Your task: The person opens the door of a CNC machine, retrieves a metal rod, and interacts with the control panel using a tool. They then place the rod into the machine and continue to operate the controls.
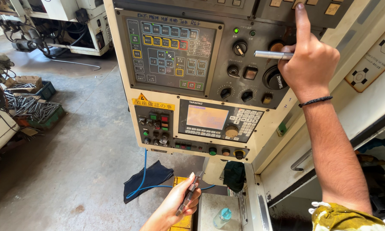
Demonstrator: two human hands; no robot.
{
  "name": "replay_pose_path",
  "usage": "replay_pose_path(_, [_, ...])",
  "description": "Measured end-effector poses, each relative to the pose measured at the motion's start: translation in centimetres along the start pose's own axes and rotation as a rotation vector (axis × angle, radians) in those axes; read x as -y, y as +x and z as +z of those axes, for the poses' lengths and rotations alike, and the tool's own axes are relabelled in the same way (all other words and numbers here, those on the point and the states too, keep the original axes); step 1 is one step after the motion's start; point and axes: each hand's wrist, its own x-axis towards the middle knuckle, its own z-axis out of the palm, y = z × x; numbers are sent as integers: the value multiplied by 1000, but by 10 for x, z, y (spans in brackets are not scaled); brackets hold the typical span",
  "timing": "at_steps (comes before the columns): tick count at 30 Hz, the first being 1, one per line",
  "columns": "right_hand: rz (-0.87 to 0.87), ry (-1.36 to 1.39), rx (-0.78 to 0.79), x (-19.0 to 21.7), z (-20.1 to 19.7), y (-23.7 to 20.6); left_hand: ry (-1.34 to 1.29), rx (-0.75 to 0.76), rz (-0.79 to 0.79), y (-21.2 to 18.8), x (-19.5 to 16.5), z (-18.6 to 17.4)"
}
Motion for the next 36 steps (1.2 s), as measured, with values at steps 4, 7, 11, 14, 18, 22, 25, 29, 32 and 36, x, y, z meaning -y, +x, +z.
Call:
replay_pose_path(4, [16,-4,13,1,0,0,-15,-43,-25,0,-1,2])
replay_pose_path(7, [31,-30,25,2,1,1,-9,-27,-18,0,-2,2])
replay_pose_path(11, [21,-17,6,2,0,0,14,28,-11,2,-1,0])
replay_pose_path(14, [11,11,-2,2,-4,1,14,41,-28,4,0,-1])
replay_pose_path(18, [32,-5,-8,9,-16,3,29,16,-63,4,0,-4])
replay_pose_path(22, [174,174,-54,30,-51,-25,45,145,-118,16,4,-9])
replay_pose_path(25, [329,349,-84,56,-98,-72,115,48,-258,38,16,-10])
replay_pose_path(29, [740,538,16,99,-193,-146,211,314,-460,73,50,-10])
replay_pose_path(32, [985,499,20,127,-273,-185,220,485,-679,96,87,-4])
replay_pose_path(36, [1256,302,-21,181,-375,-220,304,627,-917,99,158,4])
